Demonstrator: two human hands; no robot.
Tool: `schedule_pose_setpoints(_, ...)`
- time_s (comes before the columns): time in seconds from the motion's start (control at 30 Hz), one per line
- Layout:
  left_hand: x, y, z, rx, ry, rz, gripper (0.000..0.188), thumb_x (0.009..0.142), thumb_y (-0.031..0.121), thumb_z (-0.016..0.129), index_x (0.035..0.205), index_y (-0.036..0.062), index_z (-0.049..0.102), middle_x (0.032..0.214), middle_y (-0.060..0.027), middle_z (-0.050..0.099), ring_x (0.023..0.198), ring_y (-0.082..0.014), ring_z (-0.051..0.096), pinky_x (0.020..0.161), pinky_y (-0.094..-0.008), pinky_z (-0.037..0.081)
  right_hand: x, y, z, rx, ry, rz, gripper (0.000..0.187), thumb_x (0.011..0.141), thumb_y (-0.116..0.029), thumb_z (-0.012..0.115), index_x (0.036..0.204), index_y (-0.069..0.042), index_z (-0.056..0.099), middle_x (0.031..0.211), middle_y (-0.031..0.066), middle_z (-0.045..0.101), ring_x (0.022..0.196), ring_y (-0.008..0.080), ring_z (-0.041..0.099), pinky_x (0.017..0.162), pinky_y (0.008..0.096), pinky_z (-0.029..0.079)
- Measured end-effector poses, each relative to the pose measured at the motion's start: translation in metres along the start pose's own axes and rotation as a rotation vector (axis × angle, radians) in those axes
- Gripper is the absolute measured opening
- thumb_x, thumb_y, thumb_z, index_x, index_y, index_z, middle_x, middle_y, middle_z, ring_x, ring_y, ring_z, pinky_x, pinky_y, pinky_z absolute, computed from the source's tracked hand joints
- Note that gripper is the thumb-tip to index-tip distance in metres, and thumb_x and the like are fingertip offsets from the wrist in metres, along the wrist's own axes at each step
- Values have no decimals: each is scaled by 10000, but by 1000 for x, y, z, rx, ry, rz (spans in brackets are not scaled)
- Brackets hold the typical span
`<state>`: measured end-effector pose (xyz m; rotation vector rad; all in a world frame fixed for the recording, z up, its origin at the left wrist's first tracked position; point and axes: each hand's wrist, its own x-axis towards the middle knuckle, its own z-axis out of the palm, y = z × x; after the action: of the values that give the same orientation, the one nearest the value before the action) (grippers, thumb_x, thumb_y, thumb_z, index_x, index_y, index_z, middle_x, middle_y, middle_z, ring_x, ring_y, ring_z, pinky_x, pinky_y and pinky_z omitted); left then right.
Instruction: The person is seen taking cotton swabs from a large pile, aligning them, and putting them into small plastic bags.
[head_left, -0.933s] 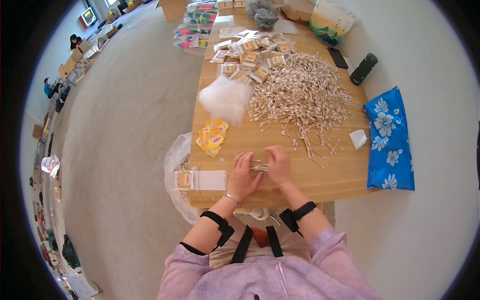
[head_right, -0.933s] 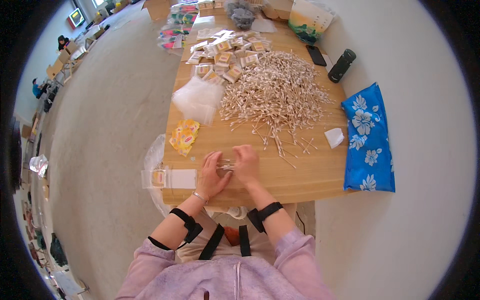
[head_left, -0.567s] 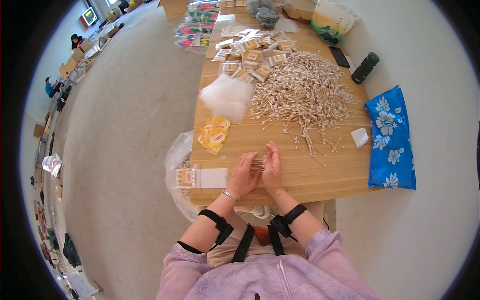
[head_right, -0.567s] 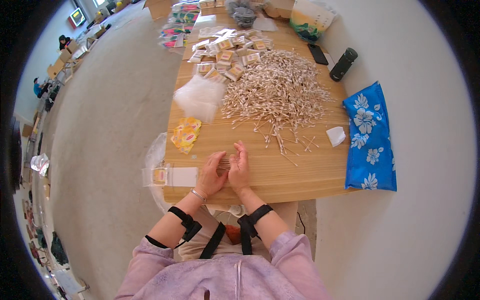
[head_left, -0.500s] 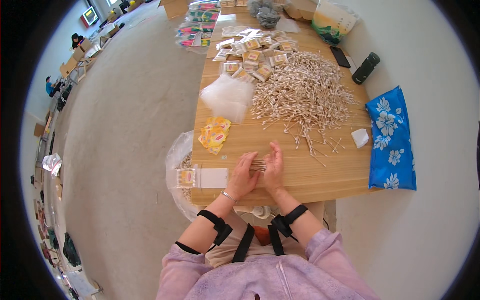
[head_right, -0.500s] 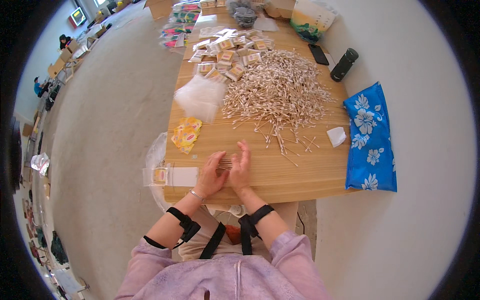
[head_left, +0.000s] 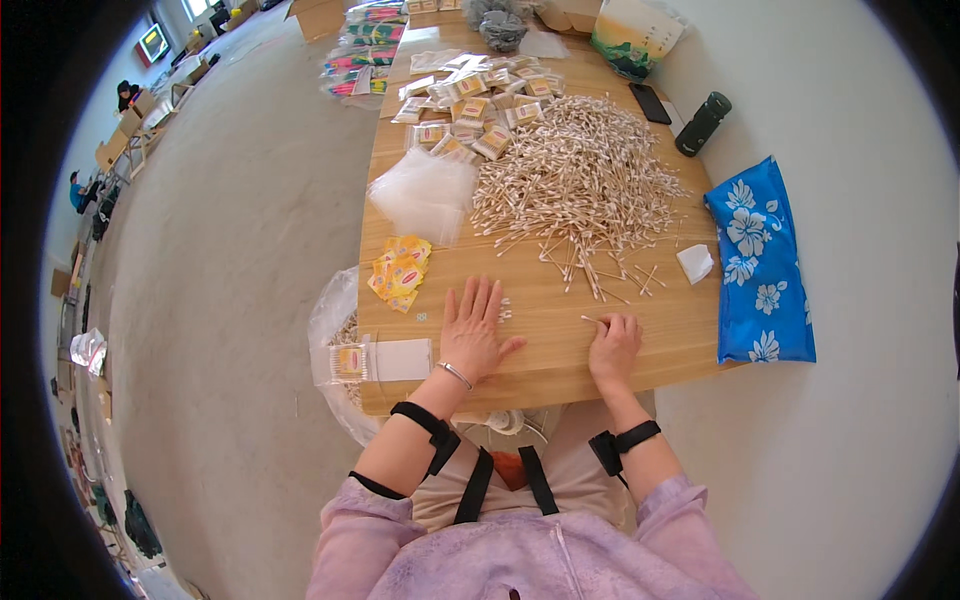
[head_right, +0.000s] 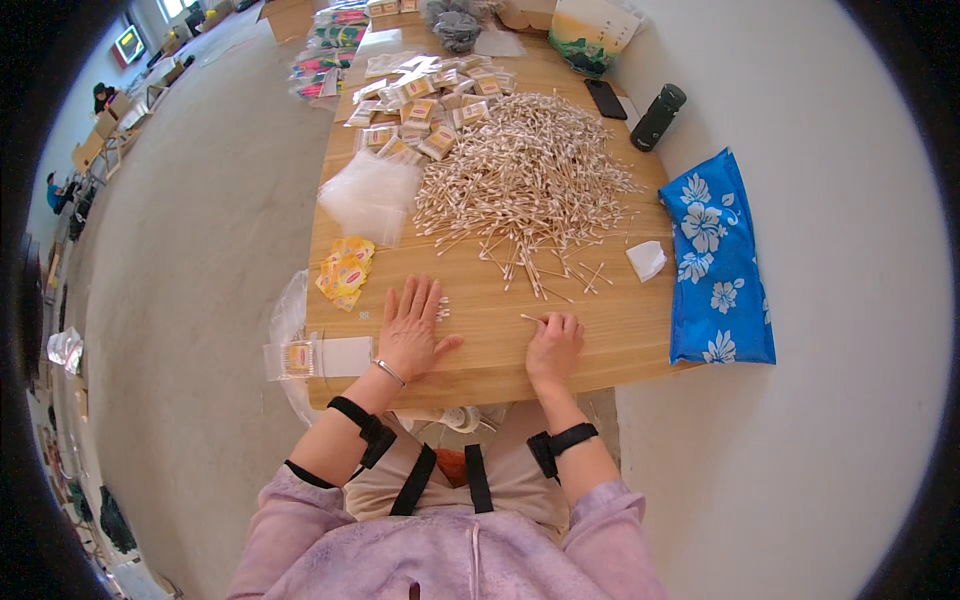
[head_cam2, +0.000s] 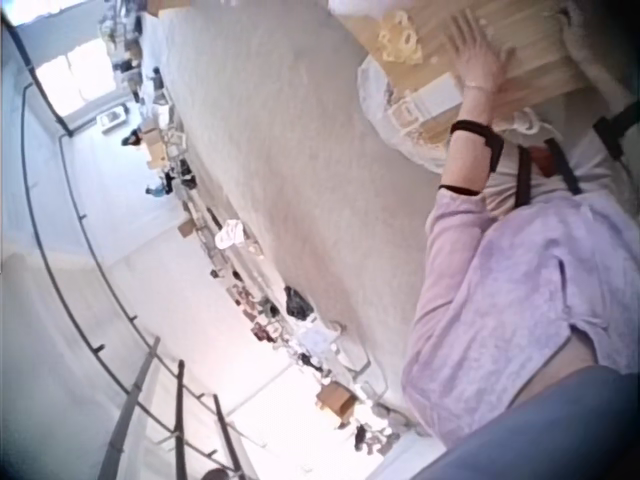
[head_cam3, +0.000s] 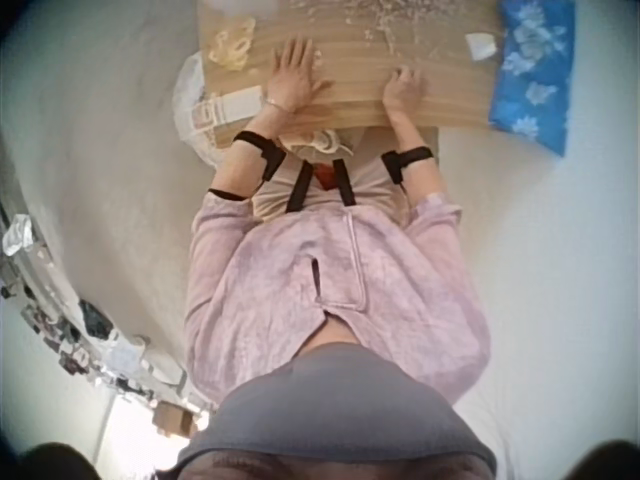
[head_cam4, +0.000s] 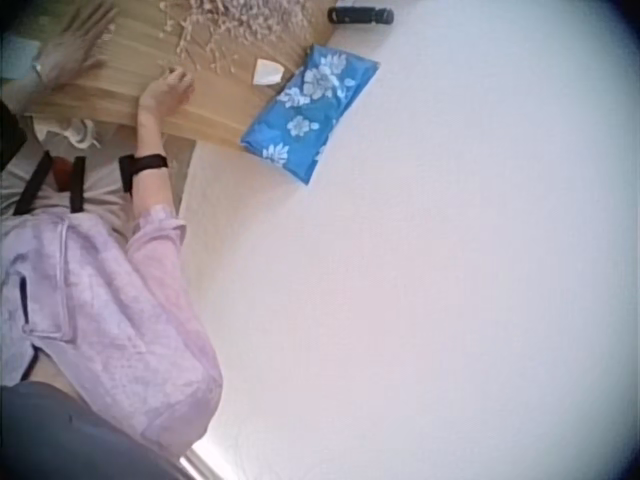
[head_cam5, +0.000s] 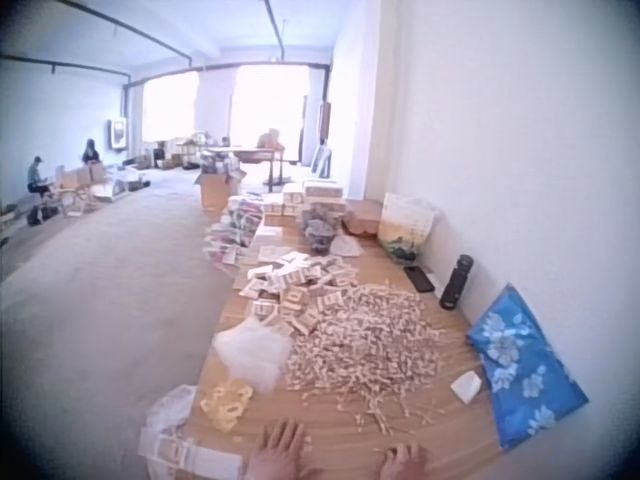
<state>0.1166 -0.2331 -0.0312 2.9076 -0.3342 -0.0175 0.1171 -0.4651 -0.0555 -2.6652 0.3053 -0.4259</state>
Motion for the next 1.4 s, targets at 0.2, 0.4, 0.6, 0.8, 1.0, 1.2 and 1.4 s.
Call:
schedule_pose_setpoints(0.2, -17, 2, 3, -10, -39, 26, 924, 828, 668, 442, 1476, 60, 190, 1535, -167, 174, 1434, -328, 87, 1147, -490, 21, 19, -14, 16, 12, 68, -212, 60, 794, -122, 640, 843, -100, 615, 872, 84, 569, 913, 295, 521, 816, 399, 429)
schedule_pose_setpoints(0.4, -46, 8, 14, -1, -48, 93, 1003, 793, 718, 434, 1473, 28, 173, 1529, -203, 156, 1433, -335, 91, 1148, -482, 6, 21, -57, 34, 125, -112, -405, 84, 794, -95, 590, 869, -97, 626, 888, 99, 585, 912, 300, 531, 795, 405, 439)
schedule_pose_setpoints(0.6, -47, 0, 19, -372, 166, -21, 905, 820, 392, 625, 1449, -43, 140, 1496, -250, 175, 1415, -377, 117, 1148, -483, 86, 4, -99, 50, 284, -272, -553, 124, 812, -108, 537, 886, -92, 636, 905, 101, 583, 928, 294, 529, 799, 399, 439)
schedule_pose_setpoints(0.8, -39, -11, 4, -544, 324, -71, 846, 782, 206, 681, 1424, -51, 194, 1458, -250, 257, 1384, -395, 199, 1133, -457, 192, 63, -75, 39, -45, 69, -383, 129, 816, -123, 525, 883, -102, 633, 954, 75, 558, 956, 278, 512, 823, 418, 417)
schedule_pose_setpoints(1.0, -32, -19, 8, -362, 220, 82, 654, 798, 208, 673, 1326, -50, 386, 1383, -220, 396, 1338, -391, 297, 1130, -456, 211, 79, -62, 44, -171, 7, -465, 96, 796, -126, 543, 857, -109, 614, 960, 58, 545, 962, 262, 502, 823, 398, 421)
schedule_pose_setpoints(1.2, -43, -12, 11, -517, 283, -32, 592, 813, 181, 658, 1308, -33, 413, 1330, -228, 428, 1297, -390, 347, 1109, -437, 266, 31, -100, 50, 1, -172, -622, 85, 793, -125, 555, 848, -134, 618, 942, 45, 551, 963, 255, 499, 822, 404, 416)
schedule_pose_setpoints(1.4, -41, -21, 23, -1249, 518, -320, 466, 928, 116, 528, 1344, -35, 385, 1378, -189, 430, 1317, -273, 381, 1094, -336, 293, -11, -112, 39, 262, -287, -557, 129, 796, -94, 576, 907, -124, 634, 992, 61, 559, 986, 267, 498, 851, 427, 394)
